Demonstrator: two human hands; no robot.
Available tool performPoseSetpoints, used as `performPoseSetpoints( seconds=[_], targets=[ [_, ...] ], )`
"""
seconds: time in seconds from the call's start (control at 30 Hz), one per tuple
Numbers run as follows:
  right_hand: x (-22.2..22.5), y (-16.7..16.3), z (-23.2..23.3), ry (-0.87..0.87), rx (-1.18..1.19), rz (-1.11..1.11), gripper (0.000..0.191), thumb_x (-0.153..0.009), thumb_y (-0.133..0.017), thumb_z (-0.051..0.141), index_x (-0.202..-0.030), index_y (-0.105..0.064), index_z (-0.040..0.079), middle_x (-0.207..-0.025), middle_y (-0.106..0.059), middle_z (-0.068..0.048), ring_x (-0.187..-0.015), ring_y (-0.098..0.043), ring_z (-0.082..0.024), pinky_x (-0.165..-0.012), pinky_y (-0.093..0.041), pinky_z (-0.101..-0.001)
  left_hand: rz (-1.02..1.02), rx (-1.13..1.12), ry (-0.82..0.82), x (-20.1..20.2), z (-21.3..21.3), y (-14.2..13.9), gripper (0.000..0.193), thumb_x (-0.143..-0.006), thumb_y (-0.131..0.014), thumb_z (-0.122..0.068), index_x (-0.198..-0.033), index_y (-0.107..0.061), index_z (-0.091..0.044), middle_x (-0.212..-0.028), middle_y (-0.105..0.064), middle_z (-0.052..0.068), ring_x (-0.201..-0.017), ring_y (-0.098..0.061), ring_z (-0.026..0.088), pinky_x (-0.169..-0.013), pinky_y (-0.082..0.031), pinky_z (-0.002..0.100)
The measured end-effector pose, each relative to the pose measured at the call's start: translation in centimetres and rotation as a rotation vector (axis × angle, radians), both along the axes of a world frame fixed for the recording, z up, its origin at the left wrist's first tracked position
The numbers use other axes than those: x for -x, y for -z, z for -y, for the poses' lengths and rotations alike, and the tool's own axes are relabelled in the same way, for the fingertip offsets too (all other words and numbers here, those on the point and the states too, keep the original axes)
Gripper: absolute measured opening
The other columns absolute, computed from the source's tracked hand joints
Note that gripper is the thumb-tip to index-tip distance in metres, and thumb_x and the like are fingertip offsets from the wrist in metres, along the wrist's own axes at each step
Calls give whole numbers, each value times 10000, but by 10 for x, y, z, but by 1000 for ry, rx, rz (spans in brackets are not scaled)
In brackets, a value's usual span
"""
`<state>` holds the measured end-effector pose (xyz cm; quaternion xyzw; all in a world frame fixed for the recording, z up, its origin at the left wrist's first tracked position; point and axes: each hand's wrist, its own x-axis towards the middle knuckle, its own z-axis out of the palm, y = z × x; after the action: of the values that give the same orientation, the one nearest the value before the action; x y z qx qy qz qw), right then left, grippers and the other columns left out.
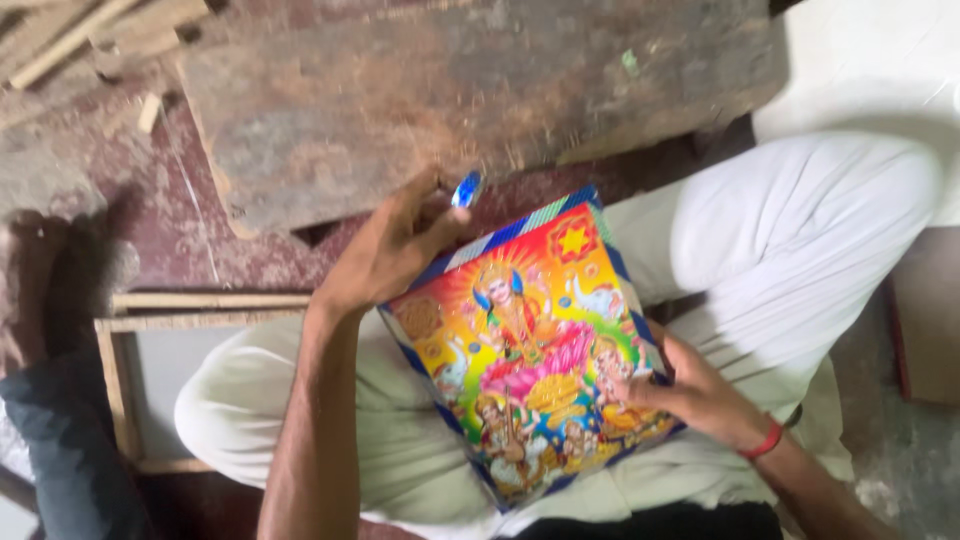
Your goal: The person sits cross-legged and uses blue tape to secure the edges of a colorful printed sheet onto a wooden frame. They repeatedly pull tape from a roll, press it along the sheet's edges, and smooth it down. The person handles multiple printed sheets and frames, placing finished items aside.
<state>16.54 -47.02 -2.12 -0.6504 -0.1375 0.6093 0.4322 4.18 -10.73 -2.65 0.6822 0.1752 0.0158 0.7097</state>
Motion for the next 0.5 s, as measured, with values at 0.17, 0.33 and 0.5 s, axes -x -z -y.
performPoseSetpoints(
  seconds=[0.17,0.33,0.5],
  targets=[
    [5,-10,4,141,-62,34,667,-843,-796,159,-1411,-500,-26,-1263,-686,-137,-1111,-663,-174,-950,-563,-354,-94,12,48,0,-11,-16,242,-1042,-584,-222,-1173,-574,-19,-865,-713,65,-805,-625,89,-699,-537,298],
    [5,-19,2,107,-104,165,637,-832,-797,148,-1371,-511,-31,-1206,-708,-124,-1061,-687,-171,-923,-585,-358,-97,33,-24,15,-20,-16,249,-1048,-587,-215,-1211,-564,-28,-868,-723,115,-764,-619,114,-638,-503,296],
    [3,-30,-11,166,-103,199,612,-852,-767,147,-1393,-531,-16,-1175,-699,-107,-1019,-684,-156,-894,-582,-340,33,218,-314,31,-36,-5,243,-1067,-538,-223,-1208,-478,-35,-1015,-779,166,-876,-792,212,-750,-674,314]
  ],
)
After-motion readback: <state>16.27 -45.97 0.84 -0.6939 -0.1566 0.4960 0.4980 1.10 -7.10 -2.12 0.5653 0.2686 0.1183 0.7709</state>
